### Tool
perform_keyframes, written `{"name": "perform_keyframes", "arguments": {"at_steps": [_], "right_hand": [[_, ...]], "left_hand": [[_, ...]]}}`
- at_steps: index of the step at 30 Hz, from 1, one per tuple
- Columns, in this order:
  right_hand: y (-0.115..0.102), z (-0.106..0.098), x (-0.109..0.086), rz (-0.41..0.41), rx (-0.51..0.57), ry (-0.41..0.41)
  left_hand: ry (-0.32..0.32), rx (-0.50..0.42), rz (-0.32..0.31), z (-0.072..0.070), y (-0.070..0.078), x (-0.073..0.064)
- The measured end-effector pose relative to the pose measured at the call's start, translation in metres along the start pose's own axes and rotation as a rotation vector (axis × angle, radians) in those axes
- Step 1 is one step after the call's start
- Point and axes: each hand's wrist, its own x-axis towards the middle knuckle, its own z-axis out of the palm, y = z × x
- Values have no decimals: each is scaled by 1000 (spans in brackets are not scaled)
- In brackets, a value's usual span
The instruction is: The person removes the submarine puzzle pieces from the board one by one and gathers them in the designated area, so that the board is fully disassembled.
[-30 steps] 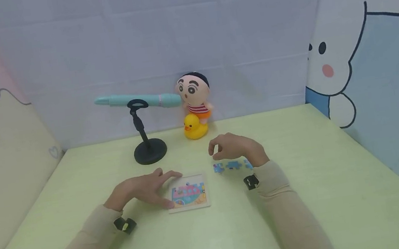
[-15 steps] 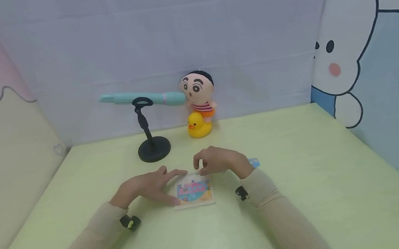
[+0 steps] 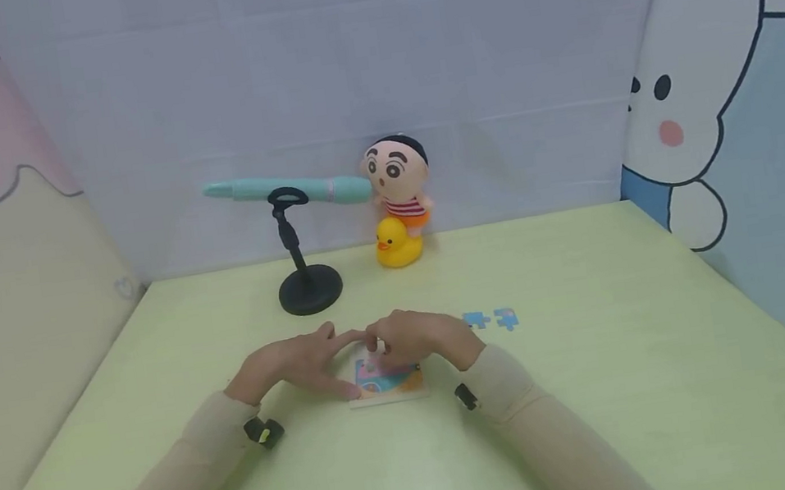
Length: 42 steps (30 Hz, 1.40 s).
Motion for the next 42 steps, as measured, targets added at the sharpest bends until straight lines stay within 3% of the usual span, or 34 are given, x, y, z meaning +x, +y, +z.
{"name": "perform_keyframes", "arguments": {"at_steps": [4, 11, 17, 22, 29, 38, 42], "right_hand": [[-1, 6, 2, -9, 13, -13], [-6, 14, 7, 71, 5, -11], [-9, 12, 5, 100, 7, -1], [-9, 12, 6, 47, 4, 37], [-3, 11, 8, -119, 48, 89], [6, -11, -10, -147, 69, 101], [18, -23, -23, -108, 90, 115]], "left_hand": [[-11, 3, -13, 2, 1, 3], [-25, -8, -55, 1, 4, 4], [-37, -9, -53, -3, 4, 5], [-27, 23, -62, -1, 3, 5], [-32, 45, -51, -1, 4, 2], [-10, 39, -47, 1, 2, 5], [-6, 21, -55, 3, 1, 6]]}}
